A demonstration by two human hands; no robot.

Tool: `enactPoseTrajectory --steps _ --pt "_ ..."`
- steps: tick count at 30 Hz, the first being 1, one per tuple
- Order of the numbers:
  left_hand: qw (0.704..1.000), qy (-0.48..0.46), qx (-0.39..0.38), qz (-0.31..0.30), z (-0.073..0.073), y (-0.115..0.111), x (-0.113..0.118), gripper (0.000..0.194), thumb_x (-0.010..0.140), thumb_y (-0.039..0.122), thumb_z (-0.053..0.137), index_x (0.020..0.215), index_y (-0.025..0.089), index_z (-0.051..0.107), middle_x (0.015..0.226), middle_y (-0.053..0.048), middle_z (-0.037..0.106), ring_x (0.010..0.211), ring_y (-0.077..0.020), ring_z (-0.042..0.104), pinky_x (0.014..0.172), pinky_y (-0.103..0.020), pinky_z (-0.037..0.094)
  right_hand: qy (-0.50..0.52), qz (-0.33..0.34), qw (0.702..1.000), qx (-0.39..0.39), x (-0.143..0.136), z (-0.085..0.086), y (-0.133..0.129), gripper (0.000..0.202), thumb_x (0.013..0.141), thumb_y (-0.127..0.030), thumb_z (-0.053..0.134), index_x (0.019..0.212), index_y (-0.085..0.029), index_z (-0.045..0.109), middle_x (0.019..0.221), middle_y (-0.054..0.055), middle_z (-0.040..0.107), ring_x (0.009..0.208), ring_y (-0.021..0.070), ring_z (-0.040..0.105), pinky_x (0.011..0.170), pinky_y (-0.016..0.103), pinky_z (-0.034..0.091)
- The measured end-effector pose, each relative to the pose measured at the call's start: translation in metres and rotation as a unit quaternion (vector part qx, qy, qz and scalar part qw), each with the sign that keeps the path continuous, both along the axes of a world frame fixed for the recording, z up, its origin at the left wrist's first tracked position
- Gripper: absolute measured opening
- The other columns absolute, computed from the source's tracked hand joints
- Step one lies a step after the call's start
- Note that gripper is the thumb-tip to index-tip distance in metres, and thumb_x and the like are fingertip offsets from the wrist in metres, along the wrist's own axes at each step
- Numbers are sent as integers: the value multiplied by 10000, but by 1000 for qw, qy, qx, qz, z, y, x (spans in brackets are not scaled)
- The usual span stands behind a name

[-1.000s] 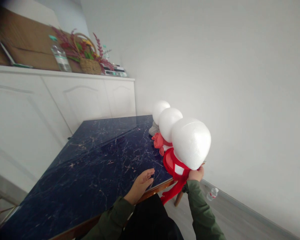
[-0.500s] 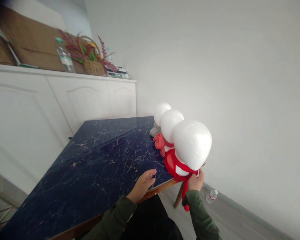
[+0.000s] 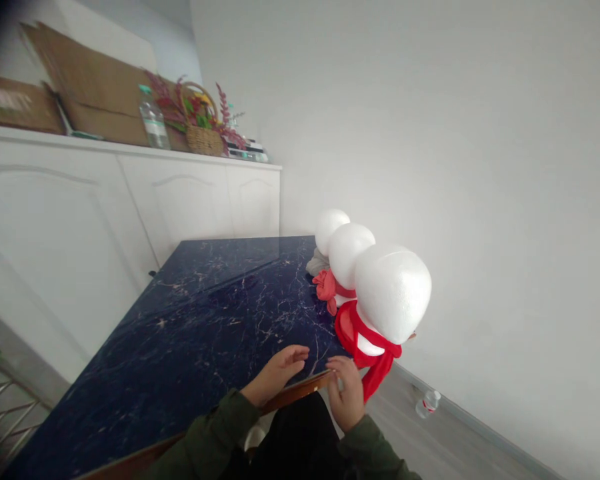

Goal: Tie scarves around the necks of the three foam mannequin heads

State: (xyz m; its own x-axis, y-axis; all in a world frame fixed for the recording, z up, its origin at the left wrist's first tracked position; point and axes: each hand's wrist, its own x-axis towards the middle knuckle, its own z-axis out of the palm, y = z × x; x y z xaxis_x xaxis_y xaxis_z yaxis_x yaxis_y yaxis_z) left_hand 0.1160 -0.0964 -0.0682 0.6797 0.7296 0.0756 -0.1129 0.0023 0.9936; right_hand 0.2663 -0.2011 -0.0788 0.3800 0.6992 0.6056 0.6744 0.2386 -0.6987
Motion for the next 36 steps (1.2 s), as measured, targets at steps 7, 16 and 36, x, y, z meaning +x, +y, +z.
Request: enactPoseTrajectory --steps 7,16,36 --pt "982 -87 -131 103 15 69 -62 190 713 280 552 838 146 602 807 -38 613 754 -141 558 718 -259 430 361 318 852 -207 -95 37 138 22 710 -193 532 727 -184 521 636 -18 544 572 103 507 585 237 398" --pt "935 -215 -251 130 11 106 -82 165 744 255 532 852 137 574 736 -23 603 645 -98 566 594 -202 430 572 429 617 -330 -123 20 212 233 849 -280 367 763 -128 522 624 19 593 592 90 577 611 229 440" --pt "947 -89 -292 99 1 139 -71 339 722 407 470 584 111 559 511 -42 580 433 -118 545 393 -197 394 499 551 525 -415 -105 11 235 468 820 -520 277 829 -119 521 685 73 624 611 152 601 618 301 426"
